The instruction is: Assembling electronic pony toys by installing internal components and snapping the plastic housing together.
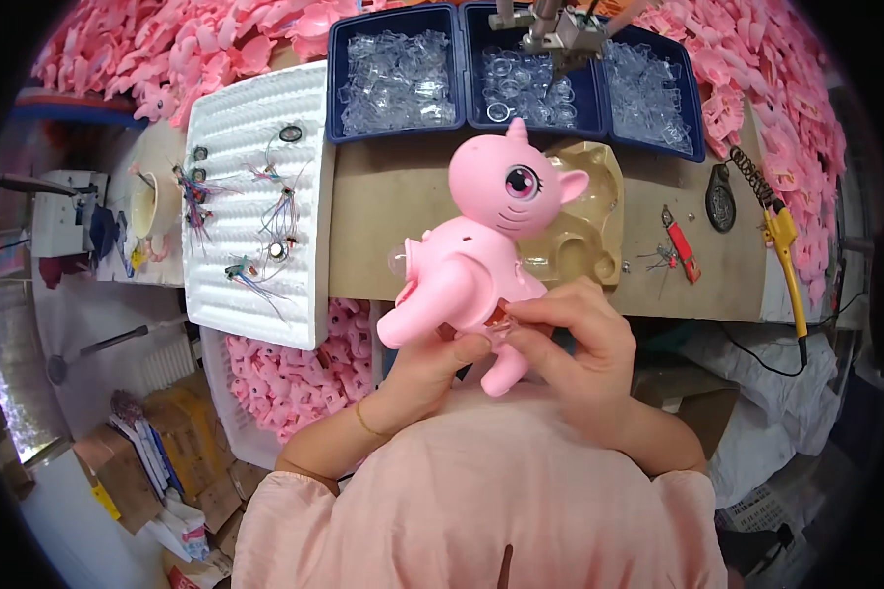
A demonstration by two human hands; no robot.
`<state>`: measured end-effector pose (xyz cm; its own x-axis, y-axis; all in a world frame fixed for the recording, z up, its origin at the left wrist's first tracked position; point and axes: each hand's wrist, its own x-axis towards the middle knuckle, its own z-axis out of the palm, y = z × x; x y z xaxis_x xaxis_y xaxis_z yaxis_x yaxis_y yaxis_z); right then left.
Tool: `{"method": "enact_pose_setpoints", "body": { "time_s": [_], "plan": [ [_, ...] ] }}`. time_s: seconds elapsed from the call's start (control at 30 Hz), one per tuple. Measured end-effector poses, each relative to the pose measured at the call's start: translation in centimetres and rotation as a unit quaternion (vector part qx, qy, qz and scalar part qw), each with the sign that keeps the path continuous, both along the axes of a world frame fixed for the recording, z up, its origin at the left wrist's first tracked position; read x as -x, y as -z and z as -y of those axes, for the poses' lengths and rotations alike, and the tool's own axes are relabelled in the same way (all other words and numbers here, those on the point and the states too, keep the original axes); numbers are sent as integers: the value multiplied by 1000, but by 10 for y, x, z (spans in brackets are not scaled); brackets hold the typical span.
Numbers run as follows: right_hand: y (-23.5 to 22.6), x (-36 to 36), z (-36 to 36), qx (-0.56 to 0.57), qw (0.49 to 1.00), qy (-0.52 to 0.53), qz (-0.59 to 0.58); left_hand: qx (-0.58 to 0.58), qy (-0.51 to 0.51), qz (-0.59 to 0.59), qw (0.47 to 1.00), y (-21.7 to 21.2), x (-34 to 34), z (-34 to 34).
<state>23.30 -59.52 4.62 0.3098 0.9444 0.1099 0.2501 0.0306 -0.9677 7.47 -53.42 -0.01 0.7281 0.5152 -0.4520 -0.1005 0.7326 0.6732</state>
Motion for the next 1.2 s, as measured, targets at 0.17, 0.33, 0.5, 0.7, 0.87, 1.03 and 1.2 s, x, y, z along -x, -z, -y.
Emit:
{"method": "enact_pose_setpoints", "body": {
  "time_s": [0.17,0.33,0.5,0.7,0.87,1.03,1.2],
  "plan": [
    [1,9,-7,-49,994,7,95,-11,-82,20,996,-8,0,2],
    [-8,12,-10,19,999,-49,-9,-51,-78,-6,996,-2,17,5],
    [-9,5,-52,-215,950,25,224,-85,-237,127,960,26,59,-24],
    [12,-8,-136,-126,903,-39,410,-205,-303,86,927,9,62,-40],
    [23,-77,-76,44,934,-43,352,-199,-210,28,957,15,69,-46],
    [43,-180,-108,75,823,163,539,-140,-165,8,976,24,27,-56],
    [78,-191,-127,113,793,96,590,-95,-104,14,990,-11,-18,-48]
  ]
}}
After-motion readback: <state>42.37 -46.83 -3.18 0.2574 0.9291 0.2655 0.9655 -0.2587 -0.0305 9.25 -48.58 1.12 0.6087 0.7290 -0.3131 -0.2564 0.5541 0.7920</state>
